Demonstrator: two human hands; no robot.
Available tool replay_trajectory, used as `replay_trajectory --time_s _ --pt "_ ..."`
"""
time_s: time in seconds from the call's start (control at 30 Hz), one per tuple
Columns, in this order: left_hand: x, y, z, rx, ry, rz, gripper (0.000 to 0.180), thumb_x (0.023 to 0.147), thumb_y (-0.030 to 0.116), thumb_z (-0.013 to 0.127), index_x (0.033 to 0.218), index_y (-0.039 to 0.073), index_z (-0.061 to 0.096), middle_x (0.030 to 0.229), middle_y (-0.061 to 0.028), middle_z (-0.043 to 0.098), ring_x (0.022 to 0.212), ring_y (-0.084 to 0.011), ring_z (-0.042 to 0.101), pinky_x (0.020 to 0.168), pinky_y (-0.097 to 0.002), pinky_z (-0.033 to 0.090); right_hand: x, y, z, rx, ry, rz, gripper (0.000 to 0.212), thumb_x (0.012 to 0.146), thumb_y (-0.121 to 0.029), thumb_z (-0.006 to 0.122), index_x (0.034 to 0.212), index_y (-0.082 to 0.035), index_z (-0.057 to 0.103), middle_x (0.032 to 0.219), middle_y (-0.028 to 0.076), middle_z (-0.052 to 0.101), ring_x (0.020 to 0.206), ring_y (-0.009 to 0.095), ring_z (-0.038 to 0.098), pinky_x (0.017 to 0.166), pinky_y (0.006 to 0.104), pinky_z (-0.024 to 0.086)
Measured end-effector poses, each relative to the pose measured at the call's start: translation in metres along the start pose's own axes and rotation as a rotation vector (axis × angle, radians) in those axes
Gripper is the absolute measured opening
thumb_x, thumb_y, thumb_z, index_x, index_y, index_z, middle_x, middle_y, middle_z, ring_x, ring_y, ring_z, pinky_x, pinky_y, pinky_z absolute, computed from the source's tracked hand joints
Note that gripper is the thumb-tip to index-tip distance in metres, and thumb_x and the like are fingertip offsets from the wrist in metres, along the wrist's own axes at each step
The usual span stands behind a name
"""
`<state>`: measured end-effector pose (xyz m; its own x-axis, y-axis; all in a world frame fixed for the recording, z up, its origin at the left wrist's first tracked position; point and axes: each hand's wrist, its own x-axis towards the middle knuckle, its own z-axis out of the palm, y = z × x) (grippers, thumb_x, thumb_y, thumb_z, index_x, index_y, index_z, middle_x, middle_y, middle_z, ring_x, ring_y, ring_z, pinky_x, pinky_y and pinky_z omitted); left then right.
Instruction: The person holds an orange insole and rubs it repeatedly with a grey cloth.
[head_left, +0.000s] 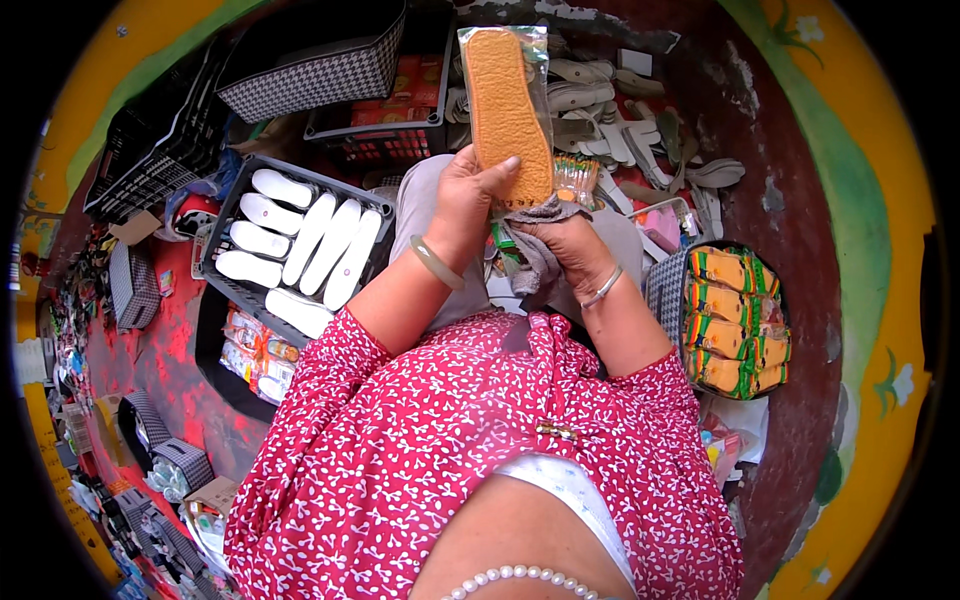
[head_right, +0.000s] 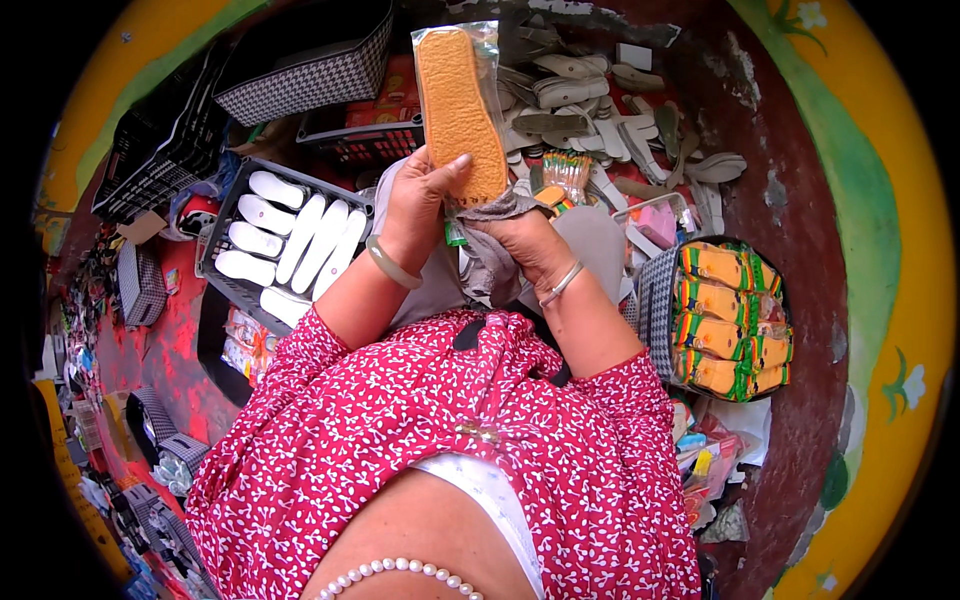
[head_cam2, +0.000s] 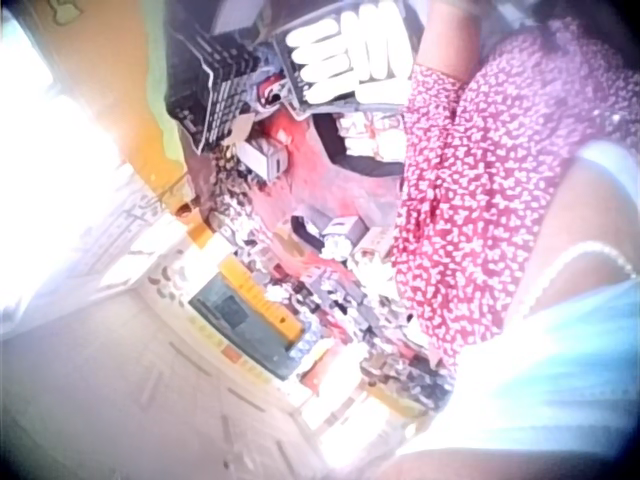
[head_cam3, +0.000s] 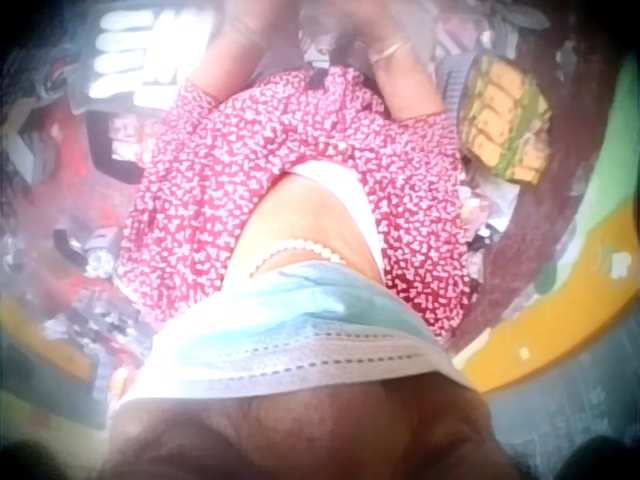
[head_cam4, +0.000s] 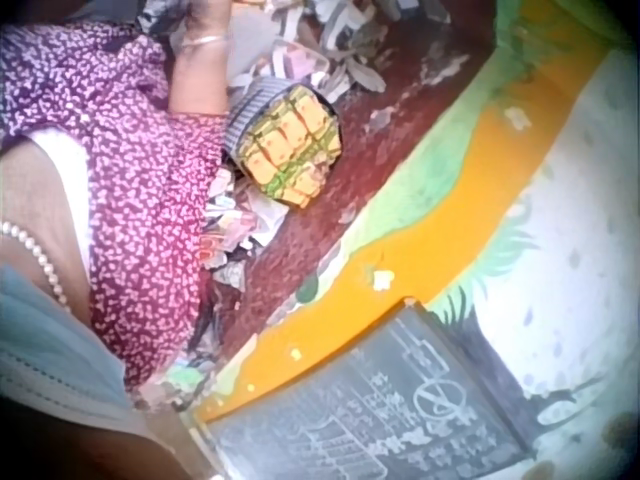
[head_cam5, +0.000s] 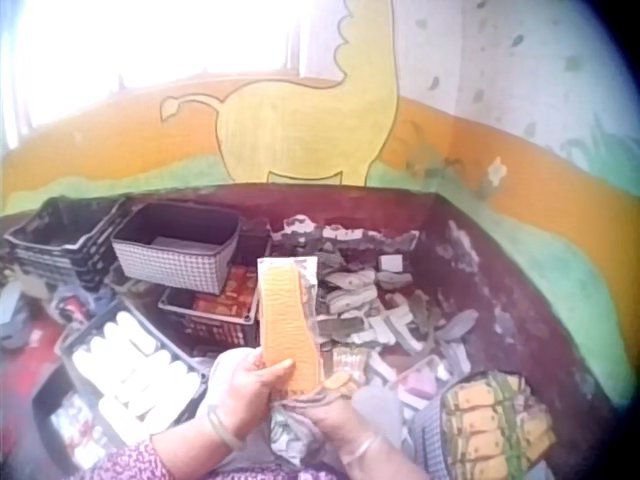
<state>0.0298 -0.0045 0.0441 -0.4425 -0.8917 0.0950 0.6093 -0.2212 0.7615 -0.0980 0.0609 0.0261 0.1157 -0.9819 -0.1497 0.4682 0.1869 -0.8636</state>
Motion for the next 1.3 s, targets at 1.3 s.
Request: replay_trajectory --time_s 1.3 --pt "0.004 -0.003 0.001 -0.112 0.032 -0.005 0.028 0.084 0.009 0.059 0.111 0.0 0.055 0.104 -0.0054 0.061 0.094 -0.0154 0.057 0.084 -0.0275 0.044 0.003 -0.003 -0.031 0.49 -0.066 0.01 0.051 0.076 -0.022 0.073 0.118 -0.005 0.051 0.111 0.006 0.059 0.101 0.018 0.057 0.089 0.0313 0.046"
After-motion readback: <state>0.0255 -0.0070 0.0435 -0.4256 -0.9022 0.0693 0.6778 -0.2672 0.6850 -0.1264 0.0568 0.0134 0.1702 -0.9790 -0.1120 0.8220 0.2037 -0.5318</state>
